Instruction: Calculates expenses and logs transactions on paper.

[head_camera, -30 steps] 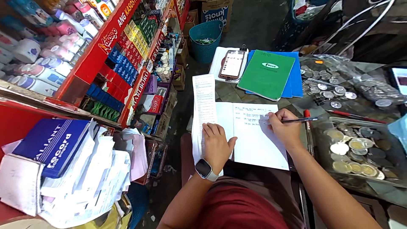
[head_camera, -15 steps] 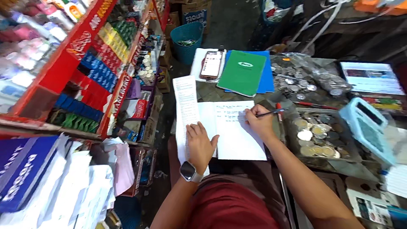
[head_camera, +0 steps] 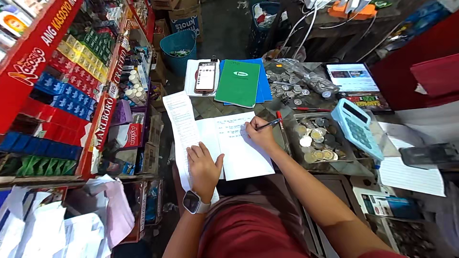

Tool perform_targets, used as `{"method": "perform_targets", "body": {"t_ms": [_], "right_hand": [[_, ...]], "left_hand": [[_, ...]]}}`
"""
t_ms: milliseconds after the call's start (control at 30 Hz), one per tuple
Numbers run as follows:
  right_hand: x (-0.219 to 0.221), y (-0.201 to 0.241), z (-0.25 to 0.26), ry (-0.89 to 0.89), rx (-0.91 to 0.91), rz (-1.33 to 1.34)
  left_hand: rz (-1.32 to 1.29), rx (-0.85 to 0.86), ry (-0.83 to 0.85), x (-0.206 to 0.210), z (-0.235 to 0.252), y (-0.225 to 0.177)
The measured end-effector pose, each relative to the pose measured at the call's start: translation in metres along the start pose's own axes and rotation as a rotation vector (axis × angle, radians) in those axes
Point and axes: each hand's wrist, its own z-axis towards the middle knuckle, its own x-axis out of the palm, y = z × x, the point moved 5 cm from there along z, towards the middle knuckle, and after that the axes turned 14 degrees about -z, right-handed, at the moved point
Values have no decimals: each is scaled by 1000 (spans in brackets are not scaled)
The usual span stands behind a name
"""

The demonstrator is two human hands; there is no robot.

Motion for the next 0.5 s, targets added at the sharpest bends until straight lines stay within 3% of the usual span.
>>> {"method": "perform_targets", "body": {"t_ms": [500], "right_hand": [[-7, -15, 3, -88, -65, -55]], "left_hand": [[-35, -72, 116, -1, 3, -8]]}}
